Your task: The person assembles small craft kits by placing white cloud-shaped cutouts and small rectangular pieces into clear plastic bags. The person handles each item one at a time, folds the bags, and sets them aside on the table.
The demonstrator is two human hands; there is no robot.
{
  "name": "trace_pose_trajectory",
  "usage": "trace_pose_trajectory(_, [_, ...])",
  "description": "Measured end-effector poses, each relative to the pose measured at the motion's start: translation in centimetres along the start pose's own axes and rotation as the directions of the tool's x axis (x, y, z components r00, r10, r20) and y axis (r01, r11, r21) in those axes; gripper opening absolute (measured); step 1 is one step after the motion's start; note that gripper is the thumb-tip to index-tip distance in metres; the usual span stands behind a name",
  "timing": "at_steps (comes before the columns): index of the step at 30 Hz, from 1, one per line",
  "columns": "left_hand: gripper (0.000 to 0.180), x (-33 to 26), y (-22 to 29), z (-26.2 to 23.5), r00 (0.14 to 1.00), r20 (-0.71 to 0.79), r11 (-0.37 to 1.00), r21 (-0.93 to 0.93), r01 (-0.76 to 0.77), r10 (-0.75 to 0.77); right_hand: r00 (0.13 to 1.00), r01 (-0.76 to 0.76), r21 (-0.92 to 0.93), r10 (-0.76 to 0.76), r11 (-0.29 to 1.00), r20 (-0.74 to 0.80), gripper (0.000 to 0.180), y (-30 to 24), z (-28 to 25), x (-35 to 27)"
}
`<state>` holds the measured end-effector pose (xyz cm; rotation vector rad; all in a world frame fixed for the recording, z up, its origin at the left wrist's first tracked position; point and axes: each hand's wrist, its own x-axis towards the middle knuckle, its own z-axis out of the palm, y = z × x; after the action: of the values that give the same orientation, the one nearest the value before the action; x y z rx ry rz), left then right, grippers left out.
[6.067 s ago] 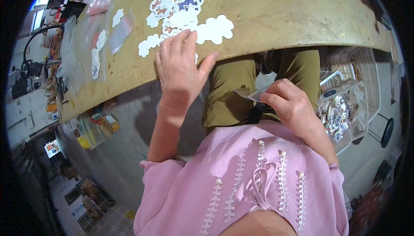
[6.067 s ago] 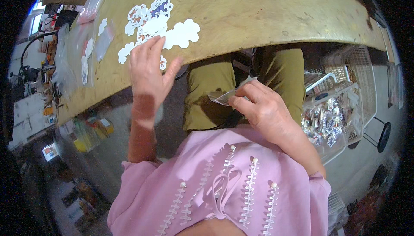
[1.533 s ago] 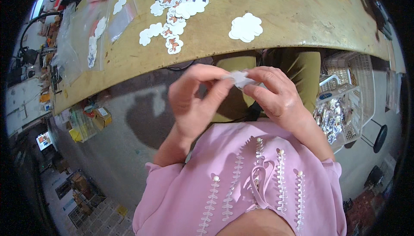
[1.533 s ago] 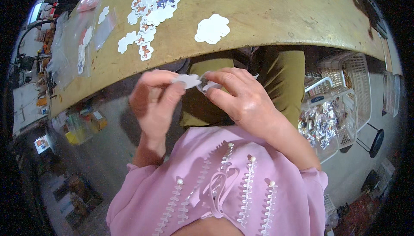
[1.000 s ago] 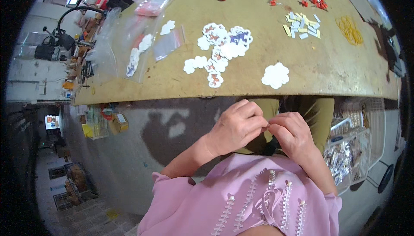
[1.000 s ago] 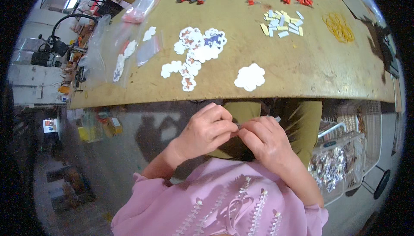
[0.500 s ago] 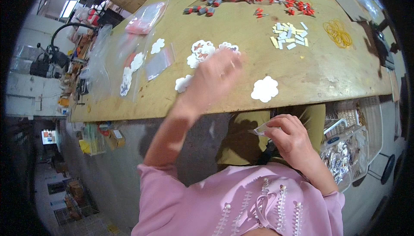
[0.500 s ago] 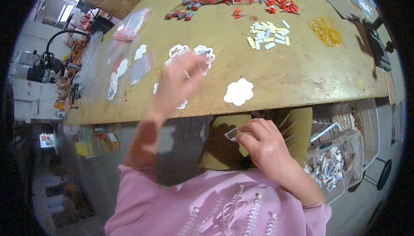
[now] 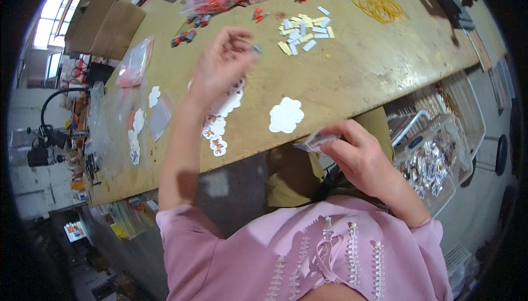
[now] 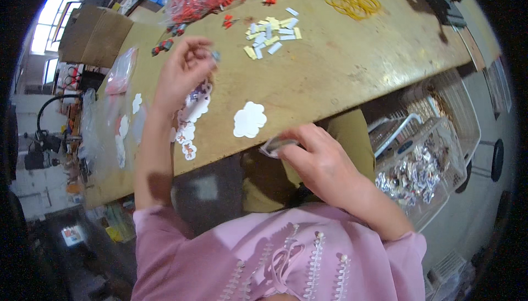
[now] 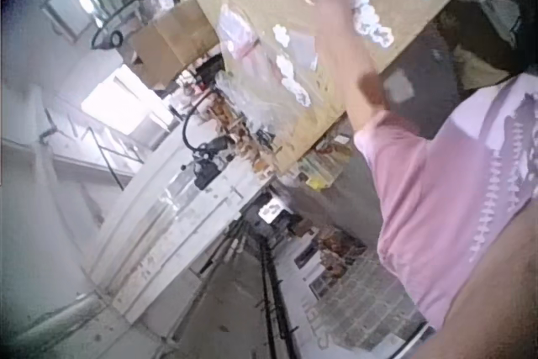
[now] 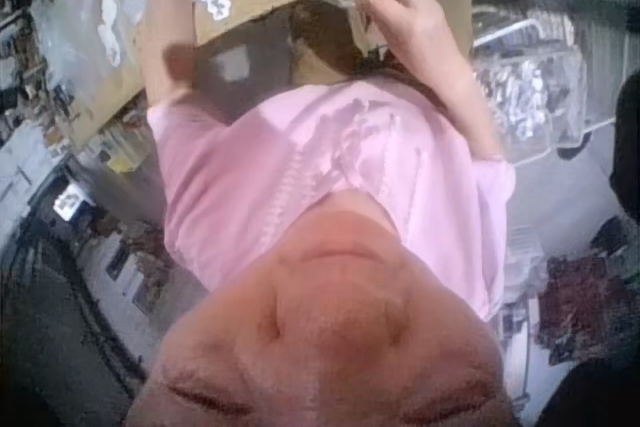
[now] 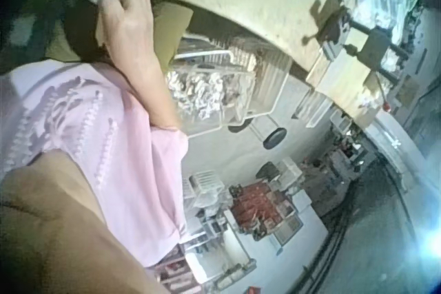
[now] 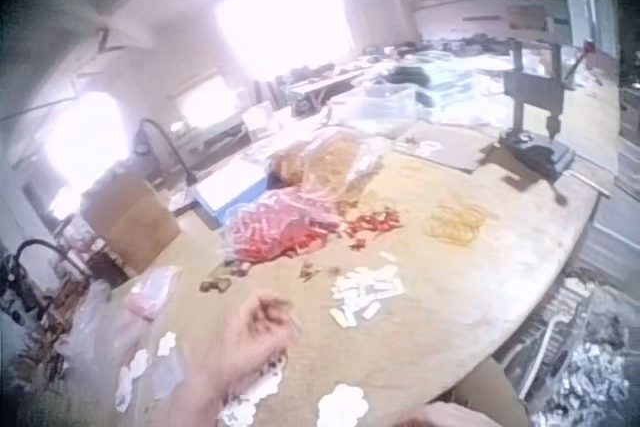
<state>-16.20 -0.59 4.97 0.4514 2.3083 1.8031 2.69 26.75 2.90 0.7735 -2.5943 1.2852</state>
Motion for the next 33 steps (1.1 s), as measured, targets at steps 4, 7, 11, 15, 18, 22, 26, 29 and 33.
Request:
trace_pose_trajectory(4, [0.016,-6.8,6.3,6.8,0.913,0.400,0.956,0.229,-0.185,0.081,1.000,-0.005,0.051,0.005,0.999,-0.007,0.019,0.1,-0.6,0.8])
trace_pose_trajectory(7, [0.028,-8.1,6.0,7.7,0.860,0.460,0.845,0.349,-0.405,0.222,1.000,-0.005,0.098,0.007,0.995,-0.016,0.020,0.1,-0.6,0.7])
trace_pose_trajectory(11, [0.018,-6.6,5.8,8.2,0.765,0.604,0.834,0.287,-0.471,0.224,0.997,-0.070,0.152,0.068,0.986,0.021,0.019,0.5,-0.6,-0.5])
trace_pose_trajectory(15, [0.018,1.2,4.3,7.0,0.946,0.259,0.812,0.498,-0.305,0.196,0.997,-0.079,0.119,0.080,0.990,-0.003,0.021,1.2,-1.6,-1.8])
trace_pose_trajectory(18, [0.017,8.6,-2.2,2.9,0.910,0.093,0.486,0.821,-0.300,0.405,0.996,-0.087,0.123,0.085,0.989,0.016,0.020,1.1,-1.5,-2.2])
trace_pose_trajectory(22, [0.017,12.0,-4.9,1.4,0.929,0.110,0.365,0.898,-0.245,0.353,0.994,-0.108,0.113,0.110,0.988,-0.013,0.018,1.4,-1.8,-3.0])
trace_pose_trajectory(26, [0.017,12.1,-5.2,0.1,0.943,0.095,0.399,0.889,-0.225,0.319,0.995,-0.081,0.116,0.087,0.990,-0.043,0.017,2.0,-1.8,-3.0])
trace_pose_trajectory(29, [0.019,11.9,-4.8,-0.6,0.973,0.036,0.555,0.816,-0.160,0.228,0.997,-0.051,0.113,0.057,0.992,-0.053,0.015,2.2,-1.5,-2.4])
trace_pose_trajectory(33, [0.021,9.1,-3.1,-0.2,0.997,0.039,0.693,0.717,-0.079,0.073,0.997,-0.020,0.114,0.028,0.993,-0.069,0.016,2.3,-1.1,-2.1])
